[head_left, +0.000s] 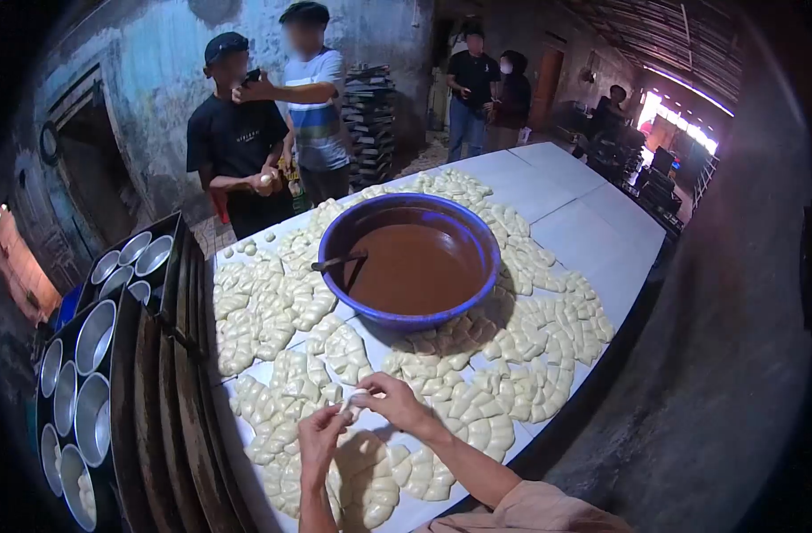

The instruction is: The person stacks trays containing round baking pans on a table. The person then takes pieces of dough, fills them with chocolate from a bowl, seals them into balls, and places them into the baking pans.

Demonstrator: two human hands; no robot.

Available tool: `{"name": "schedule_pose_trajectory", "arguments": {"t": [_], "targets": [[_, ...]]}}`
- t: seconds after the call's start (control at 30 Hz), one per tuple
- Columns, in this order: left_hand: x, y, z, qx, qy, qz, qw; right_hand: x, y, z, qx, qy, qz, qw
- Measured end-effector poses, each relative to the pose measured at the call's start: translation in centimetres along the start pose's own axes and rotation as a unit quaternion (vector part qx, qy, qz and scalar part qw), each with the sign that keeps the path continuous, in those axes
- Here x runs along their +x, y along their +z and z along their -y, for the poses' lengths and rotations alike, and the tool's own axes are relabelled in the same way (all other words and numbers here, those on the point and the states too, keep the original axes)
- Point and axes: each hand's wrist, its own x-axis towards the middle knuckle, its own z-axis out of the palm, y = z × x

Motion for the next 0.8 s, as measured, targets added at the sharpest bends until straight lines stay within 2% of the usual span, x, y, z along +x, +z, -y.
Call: {"name": "schedule_pose_trajectory", "arguments": {"t": [0.07, 0.13, 0.17, 0.2, 0.27, 0.3, 0.33, 0.4, 0.53, 0.57, 0.6, 0.63, 0.67, 0.8], "targets": [[-0.4, 1.3, -0.5, -0.029, -0.012, 0.023, 0.999, 0.3, -0.7, -0.2, 0.132, 0.049, 0.05, 0.989], [0.0, 3.7, -0.2, -0.071, 0.112, -0.055, 0.99, -0.2, -0.7, 0.8, 0.224, 0.023, 0.037, 0.974], [0.4, 4.6, -1.4, 0.057, 0.232, -0.078, 0.968, -0.6, -0.6, 1.5, 0.27, 0.011, 0.031, 0.962], [1.0, 5.6, -1.7, 0.056, 0.284, -0.112, 0.951, -0.6, -0.7, 2.1, 0.258, 0.013, 0.048, 0.965], [1.2, 7.2, -2.3, 0.044, 0.324, -0.072, 0.942, -1.0, -0.4, 2.7, 0.43, 0.043, 0.075, 0.899], [1.5, 8.1, -2.0, 0.035, 0.386, -0.095, 0.917, -1.7, -1.0, 5.5, 0.484, 0.098, 0.079, 0.866], [1.7, 9.8, -1.8, -0.126, 0.374, -0.118, 0.911, -1.5, -1.3, 5.6, 0.515, 0.095, 0.08, 0.848], [1.9, 11.9, -2.6, -0.194, 0.347, -0.127, 0.909, -1.1, -1.8, 5.7, 0.576, 0.084, 0.079, 0.809], [2.5, 13.8, -2.2, -0.244, 0.312, -0.071, 0.916, 0.1, -4.0, 5.6, 0.558, 0.083, 0.095, 0.82], [2.0, 13.6, -3.0, -0.241, 0.248, -0.033, 0.938, 0.4, -5.2, 5.6, 0.527, 0.073, 0.114, 0.839], [1.4, 13.3, -3.8, -0.234, 0.183, 0.005, 0.955, 1.4, -6.1, 4.6, 0.473, 0.105, 0.071, 0.872], [1.5, 13.4, -3.9, -0.186, 0.17, 0.001, 0.968, 2.3, -7.5, 5.7, 0.454, 0.077, 0.084, 0.884], [1.4, 13.1, -3.9, -0.137, 0.156, -0.006, 0.978, 3.7, -8.8, 5.6, 0.432, -0.015, 0.02, 0.902], [1.7, 9.0, -2.0, -0.033, 0.081, 0.004, 0.996, 10.8, -16.2, 5.5, 0.176, 0.0, -0.05, 0.983]]}}
